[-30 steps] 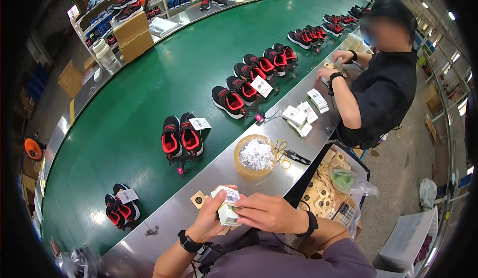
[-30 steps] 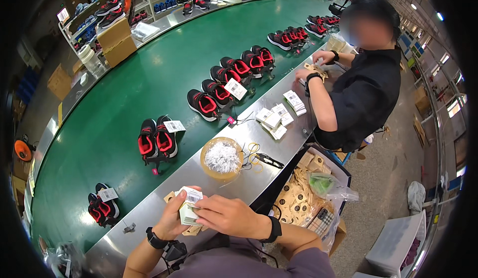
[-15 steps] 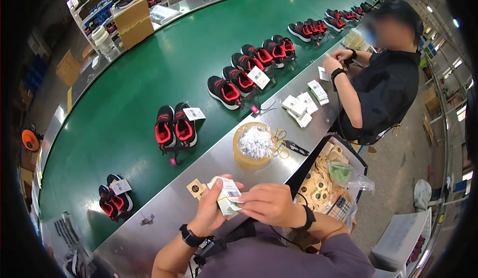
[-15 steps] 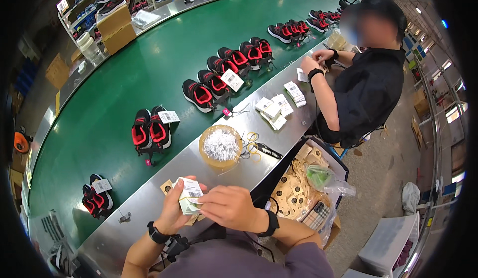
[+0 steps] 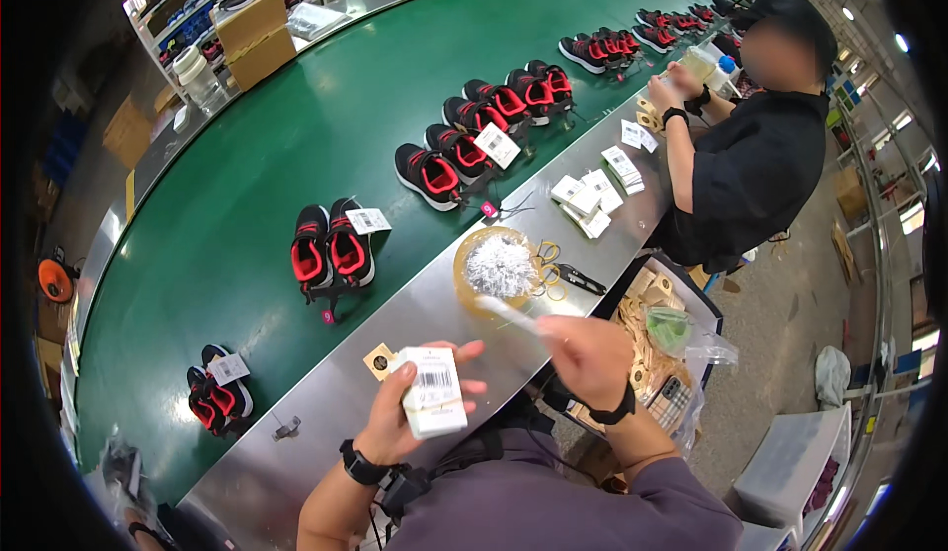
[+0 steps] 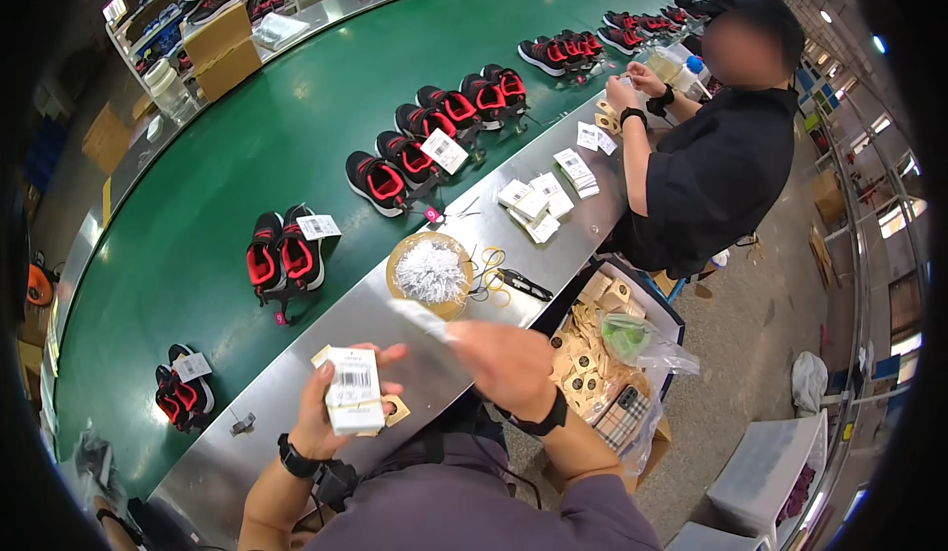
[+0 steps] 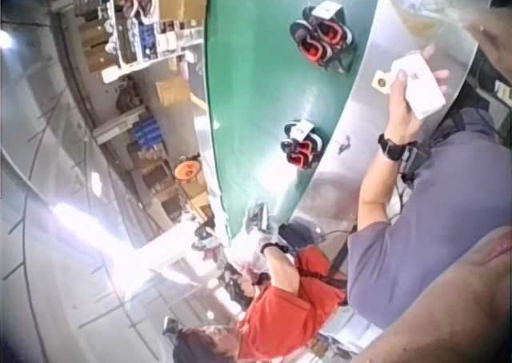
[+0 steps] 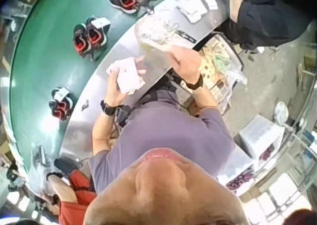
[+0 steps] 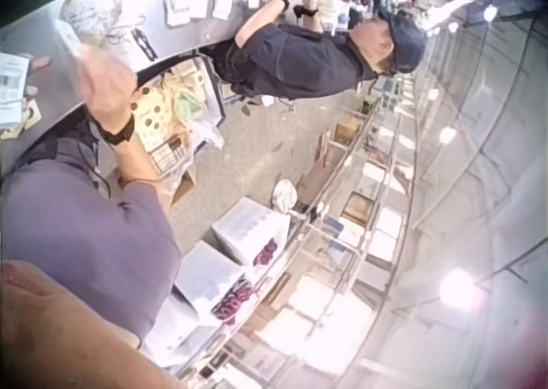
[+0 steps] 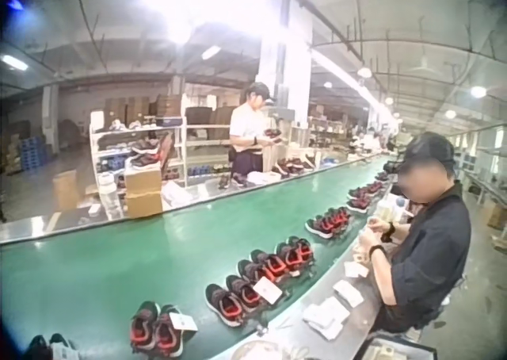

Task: The person stands at a green conveyor belt in a factory setting, repeatedly picking up small paper tags and attaching them to the laces of black and red sneakers moving along the line. The worker handles the shoes one at a time, ensuring each pair receives a tag before it moves further down the assembly line.

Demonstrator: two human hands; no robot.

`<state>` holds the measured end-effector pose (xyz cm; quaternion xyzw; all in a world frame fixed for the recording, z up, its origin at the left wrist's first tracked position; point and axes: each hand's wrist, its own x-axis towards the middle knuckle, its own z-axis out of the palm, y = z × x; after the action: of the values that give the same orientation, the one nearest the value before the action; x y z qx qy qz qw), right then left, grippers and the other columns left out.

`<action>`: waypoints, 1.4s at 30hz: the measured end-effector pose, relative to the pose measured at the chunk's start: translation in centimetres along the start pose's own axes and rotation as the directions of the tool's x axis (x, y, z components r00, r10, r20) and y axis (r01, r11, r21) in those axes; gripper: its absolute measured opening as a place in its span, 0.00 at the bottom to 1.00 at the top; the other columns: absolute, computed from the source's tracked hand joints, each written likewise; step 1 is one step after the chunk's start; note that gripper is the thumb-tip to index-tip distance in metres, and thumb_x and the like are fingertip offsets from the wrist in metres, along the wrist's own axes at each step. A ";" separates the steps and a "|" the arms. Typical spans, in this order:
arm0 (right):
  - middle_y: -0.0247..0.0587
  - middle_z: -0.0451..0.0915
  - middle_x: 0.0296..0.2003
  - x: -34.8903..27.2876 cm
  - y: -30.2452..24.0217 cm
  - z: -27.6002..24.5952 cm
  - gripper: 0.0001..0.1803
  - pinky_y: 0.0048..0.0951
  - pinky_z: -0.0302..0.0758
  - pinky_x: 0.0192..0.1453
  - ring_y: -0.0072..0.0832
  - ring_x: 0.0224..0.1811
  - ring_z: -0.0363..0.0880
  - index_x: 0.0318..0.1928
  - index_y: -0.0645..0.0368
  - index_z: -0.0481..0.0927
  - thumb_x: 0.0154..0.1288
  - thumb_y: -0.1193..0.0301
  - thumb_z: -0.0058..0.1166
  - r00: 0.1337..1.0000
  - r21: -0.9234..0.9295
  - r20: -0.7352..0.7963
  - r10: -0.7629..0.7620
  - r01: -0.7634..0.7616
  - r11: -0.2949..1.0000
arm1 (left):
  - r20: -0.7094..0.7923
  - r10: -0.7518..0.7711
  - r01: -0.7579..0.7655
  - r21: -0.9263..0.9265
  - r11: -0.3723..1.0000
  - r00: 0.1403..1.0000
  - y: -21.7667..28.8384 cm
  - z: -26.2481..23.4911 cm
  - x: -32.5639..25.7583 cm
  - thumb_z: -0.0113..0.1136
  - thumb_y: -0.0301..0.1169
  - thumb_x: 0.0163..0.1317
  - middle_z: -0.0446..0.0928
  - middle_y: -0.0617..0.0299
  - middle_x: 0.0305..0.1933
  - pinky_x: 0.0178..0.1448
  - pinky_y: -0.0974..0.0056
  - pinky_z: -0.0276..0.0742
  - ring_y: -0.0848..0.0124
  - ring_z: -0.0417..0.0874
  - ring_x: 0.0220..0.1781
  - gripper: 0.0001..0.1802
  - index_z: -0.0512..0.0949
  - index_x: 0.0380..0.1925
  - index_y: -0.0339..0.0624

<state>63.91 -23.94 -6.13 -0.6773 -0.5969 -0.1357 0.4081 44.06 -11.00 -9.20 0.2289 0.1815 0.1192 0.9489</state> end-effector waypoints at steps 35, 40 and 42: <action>0.29 0.78 0.34 0.0 10.8 -0.5 0.13 0.16 0.70 0.31 0.15 0.30 0.74 0.45 0.60 0.77 0.63 0.67 0.57 0.528 0.700 0.509 0.680 -0.714 0.030 | -0.014 0.473 -0.294 0.768 0.569 0.881 0.3 -2.2 -3.2 0.40 0.20 0.64 0.75 0.53 0.50 0.27 0.74 0.71 0.72 0.79 0.21 0.19 0.72 0.54 0.35; 0.35 0.80 0.23 -0.9 19.0 4.0 0.17 0.25 0.70 0.30 0.21 0.25 0.73 0.33 0.65 0.82 0.56 0.61 0.62 0.651 -0.057 0.421 0.632 -0.677 0.734 | -0.096 0.002 0.063 0.665 0.744 0.995 2.4 -4.5 -6.8 0.42 0.20 0.63 0.76 0.55 0.42 0.13 0.73 0.65 0.74 0.71 0.10 0.17 0.73 0.51 0.34; 0.40 0.80 0.24 -1.2 18.7 5.8 0.18 0.28 0.71 0.33 0.25 0.27 0.76 0.32 0.63 0.83 0.56 0.58 0.60 0.580 -0.011 0.525 0.622 -0.727 0.687 | -0.223 0.046 0.120 0.675 0.728 0.974 2.5 -5.3 -8.2 0.41 0.20 0.62 0.76 0.56 0.37 0.14 0.72 0.66 0.75 0.70 0.10 0.23 0.67 0.59 0.39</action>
<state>79.05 -19.75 -17.93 -0.8183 -0.3854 0.2689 0.3310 34.21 -9.32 -10.05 0.5438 0.3231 0.0499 0.7729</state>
